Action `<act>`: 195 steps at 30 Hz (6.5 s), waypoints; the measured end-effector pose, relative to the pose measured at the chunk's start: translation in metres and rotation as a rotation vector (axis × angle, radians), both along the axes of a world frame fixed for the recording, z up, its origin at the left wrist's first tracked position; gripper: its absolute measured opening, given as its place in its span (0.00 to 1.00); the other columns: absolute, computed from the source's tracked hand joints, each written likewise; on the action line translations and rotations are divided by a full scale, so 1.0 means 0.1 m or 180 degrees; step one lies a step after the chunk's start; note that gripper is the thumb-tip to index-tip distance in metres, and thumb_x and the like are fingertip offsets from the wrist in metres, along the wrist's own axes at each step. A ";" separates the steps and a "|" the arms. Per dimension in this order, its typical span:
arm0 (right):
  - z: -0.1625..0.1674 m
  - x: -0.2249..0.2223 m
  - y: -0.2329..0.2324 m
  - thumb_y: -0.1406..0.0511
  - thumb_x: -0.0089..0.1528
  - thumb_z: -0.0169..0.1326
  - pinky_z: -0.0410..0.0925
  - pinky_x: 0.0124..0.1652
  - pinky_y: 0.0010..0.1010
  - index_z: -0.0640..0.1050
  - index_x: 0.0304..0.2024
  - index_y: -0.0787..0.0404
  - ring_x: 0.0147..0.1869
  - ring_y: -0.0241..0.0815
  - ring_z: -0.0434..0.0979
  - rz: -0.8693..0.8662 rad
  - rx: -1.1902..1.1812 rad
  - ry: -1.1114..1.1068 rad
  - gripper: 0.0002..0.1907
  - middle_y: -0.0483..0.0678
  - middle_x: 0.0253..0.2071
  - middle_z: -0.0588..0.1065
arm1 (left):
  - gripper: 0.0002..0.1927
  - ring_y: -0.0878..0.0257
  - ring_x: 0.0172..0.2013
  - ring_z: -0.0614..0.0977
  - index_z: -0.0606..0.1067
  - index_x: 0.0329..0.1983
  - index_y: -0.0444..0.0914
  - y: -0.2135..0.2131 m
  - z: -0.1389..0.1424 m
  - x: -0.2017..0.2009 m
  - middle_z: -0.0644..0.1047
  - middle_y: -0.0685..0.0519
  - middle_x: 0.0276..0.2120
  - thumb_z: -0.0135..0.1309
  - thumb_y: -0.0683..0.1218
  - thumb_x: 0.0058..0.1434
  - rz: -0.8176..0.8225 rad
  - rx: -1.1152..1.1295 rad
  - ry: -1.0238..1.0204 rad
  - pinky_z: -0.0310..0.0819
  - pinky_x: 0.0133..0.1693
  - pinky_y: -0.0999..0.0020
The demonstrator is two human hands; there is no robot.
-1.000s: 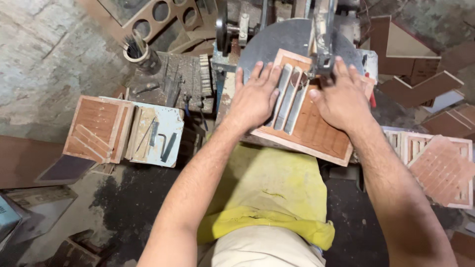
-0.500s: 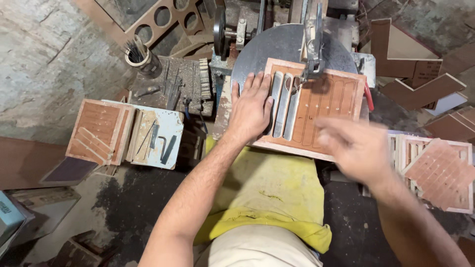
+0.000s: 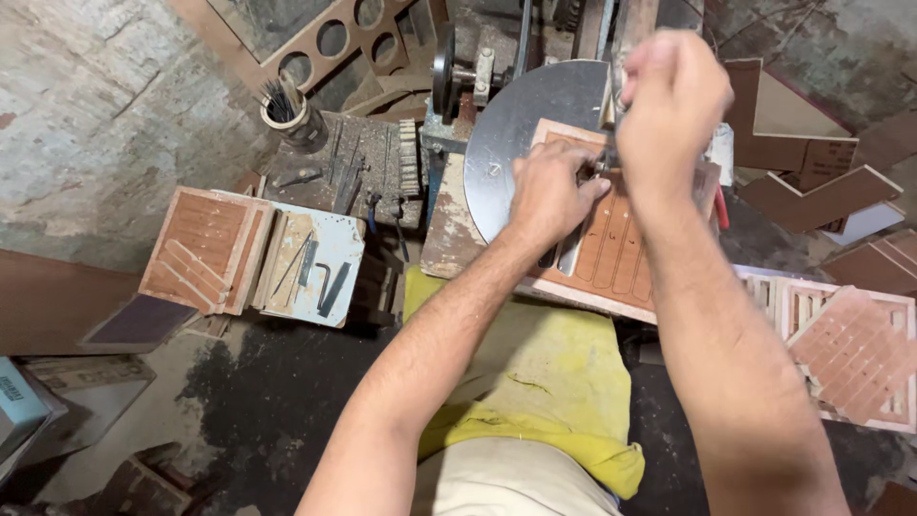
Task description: The person guides a wooden board with routed slots on a scroll saw table, cutting along marked lines to separate slotted pieces. They reposition and rotate the board repeatedly, remove cut pieces aside, and near the end mark the board with a pencil before resuming cutting.
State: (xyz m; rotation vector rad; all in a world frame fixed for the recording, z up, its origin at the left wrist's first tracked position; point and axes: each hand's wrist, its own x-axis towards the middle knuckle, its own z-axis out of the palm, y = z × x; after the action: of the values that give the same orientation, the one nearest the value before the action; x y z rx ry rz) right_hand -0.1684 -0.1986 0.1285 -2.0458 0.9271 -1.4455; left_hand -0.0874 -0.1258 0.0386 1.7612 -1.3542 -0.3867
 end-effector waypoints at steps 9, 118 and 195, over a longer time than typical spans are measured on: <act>-0.18 -0.73 0.99 0.67 0.62 0.58 0.67 0.50 0.43 0.73 0.49 0.68 0.48 0.51 0.76 0.0255 -0.1087 0.0411 0.15 0.59 0.50 0.77 | 0.10 0.54 0.46 0.77 0.83 0.31 0.41 0.01 -0.12 -0.01 0.80 0.54 0.35 0.67 0.51 0.52 0.0058 -0.0242 0.0048 0.64 0.50 0.52; -0.91 -1.51 0.91 0.59 0.73 0.51 0.64 0.19 0.21 0.76 0.50 0.66 0.22 0.35 0.76 0.0576 0.3629 -0.1612 0.15 0.48 0.35 0.80 | 0.39 0.56 0.64 0.73 0.66 0.72 0.34 0.51 -0.59 -0.22 0.71 0.44 0.66 0.32 0.68 0.76 -0.0747 -0.0422 0.7165 0.66 0.67 0.58; -0.11 -0.25 -0.08 0.64 0.68 0.61 0.72 0.51 0.51 0.59 0.65 0.61 0.51 0.64 0.83 -0.0169 0.0439 0.1599 0.30 0.64 0.47 0.79 | 0.20 0.54 0.38 0.80 0.81 0.52 0.47 -0.12 -0.15 -0.03 0.82 0.50 0.31 0.66 0.45 0.54 0.0041 -0.0347 -0.0022 0.66 0.47 0.56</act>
State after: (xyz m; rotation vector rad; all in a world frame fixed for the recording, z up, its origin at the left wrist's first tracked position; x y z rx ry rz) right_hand -0.1939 -0.2067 0.1172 -2.3345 1.2426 -0.8668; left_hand -0.0907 -0.1377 0.0233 1.6820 -1.3433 -0.2945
